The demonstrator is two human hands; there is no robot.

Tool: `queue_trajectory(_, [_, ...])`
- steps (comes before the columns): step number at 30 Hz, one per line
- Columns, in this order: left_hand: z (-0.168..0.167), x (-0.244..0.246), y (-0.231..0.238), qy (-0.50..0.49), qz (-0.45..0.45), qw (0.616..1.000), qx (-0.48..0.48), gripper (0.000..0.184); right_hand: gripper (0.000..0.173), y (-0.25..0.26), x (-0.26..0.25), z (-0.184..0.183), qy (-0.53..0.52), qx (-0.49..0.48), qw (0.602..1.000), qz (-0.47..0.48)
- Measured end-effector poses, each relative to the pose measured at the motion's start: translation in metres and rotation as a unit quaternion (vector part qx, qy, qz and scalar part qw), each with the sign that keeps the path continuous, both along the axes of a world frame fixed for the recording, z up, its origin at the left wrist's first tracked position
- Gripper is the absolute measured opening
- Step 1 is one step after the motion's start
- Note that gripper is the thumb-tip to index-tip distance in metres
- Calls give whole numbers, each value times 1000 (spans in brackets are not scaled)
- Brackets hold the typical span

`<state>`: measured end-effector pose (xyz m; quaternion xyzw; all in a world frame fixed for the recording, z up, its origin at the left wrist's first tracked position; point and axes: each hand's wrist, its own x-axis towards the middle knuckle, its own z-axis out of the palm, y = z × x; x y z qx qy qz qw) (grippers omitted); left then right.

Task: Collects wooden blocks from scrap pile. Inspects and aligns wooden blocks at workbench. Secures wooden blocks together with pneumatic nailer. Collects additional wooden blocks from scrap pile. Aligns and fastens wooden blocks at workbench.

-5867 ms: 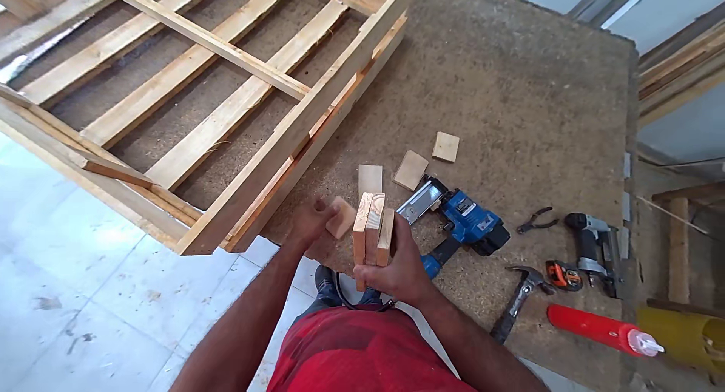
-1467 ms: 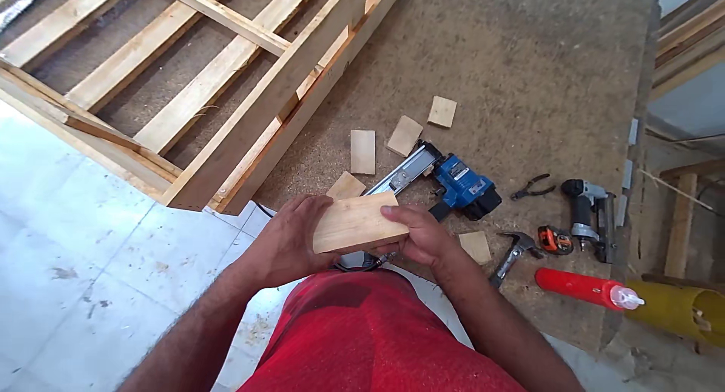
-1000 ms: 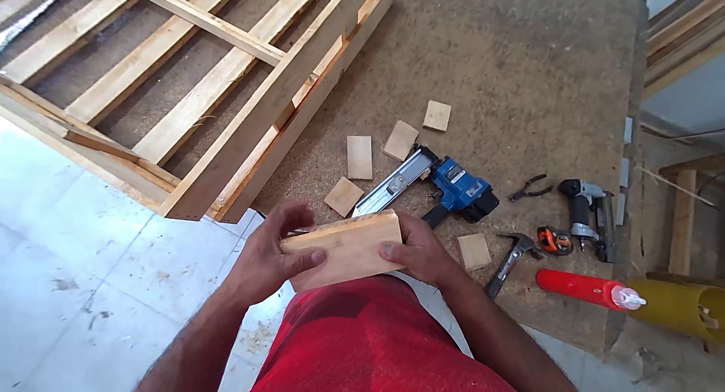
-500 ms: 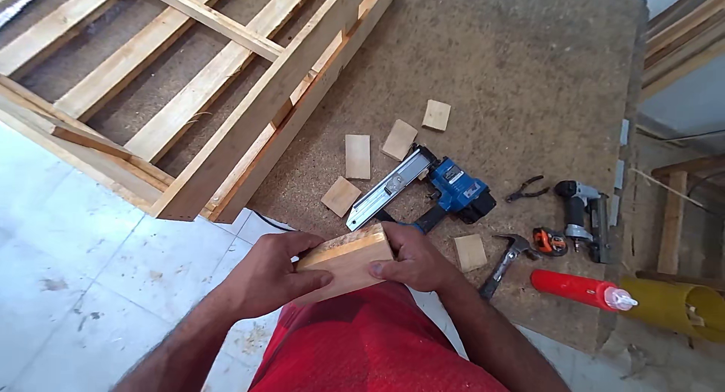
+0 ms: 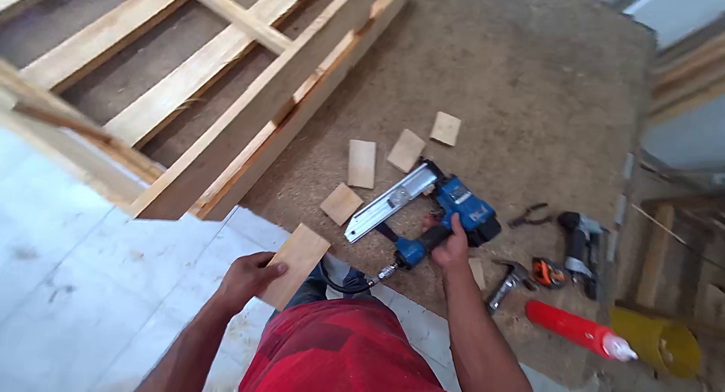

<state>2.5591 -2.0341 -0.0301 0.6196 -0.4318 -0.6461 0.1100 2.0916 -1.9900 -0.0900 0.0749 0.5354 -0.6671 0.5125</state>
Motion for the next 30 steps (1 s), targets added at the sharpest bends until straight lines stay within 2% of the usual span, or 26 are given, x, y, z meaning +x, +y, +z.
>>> queue_trajectory(2, [-10, 1, -4, 3, 4, 1000, 15, 24, 48, -1, -4, -4, 5, -30, 998, 54])
queue_trajectory(3, [-13, 1, -7, 8, 4, 1000, 24, 24, 41, -3, -6, 3, 28, -33, 996, 79])
queue_trajectory(5, [-20, -1, -15, 17, -1, 999, 27, 23, 26, -13, -12, 33, 97, -29, 987, 123])
queue_trajectory(7, [-28, -1, -20, 35, -5, 999, 25, 22, 24, -18, -14, 77, 170, -9, 970, 174])
queue_trajectory(10, [-37, -4, -36, 55, -21, 998, 22, 23, 44, -21, -13, 148, 310, -11, 905, 291])
queue_trajectory(11, [-40, -5, -39, 54, -28, 998, 24, 23, 45, -19, -9, 170, 339, -4, 879, 337])
queue_trajectory(13, [-46, -4, -45, 48, -40, 998, 29, 23, 32, -20, 15, 204, 378, -4, 820, 431])
queue_trajectory(14, [-50, -3, -48, 40, -45, 998, 35, 24, 31, -22, 35, 214, 393, -6, 788, 473])
queue_trajectory(16, [-59, 1, -50, 33, -47, 997, 46, 27, 36, -23, 81, 217, 434, 4, 730, 528])
queue_trajectory(19, [-73, 6, -50, 42, -49, 997, 47, 30, 44, -27, 138, 204, 476, 70, 646, 593])
queue_trajectory(22, [-77, 7, -49, 35, -59, 997, 31, 29, 48, -32, 174, 193, 492, 41, 612, 618])
queue_trajectory(25, [-78, 8, -50, 40, -59, 997, 28, 30, 55, -32, 188, 193, 534, 21, 568, 625])
queue_trajectory(28, [-78, 9, -49, 51, -59, 997, 28, 30, 59, -36, 200, 202, 545, 61, 535, 643])
queue_trajectory(30, [-76, 9, -50, 48, -60, 997, 30, 29, 53, -52, 219, 214, 524, 101, 523, 665])
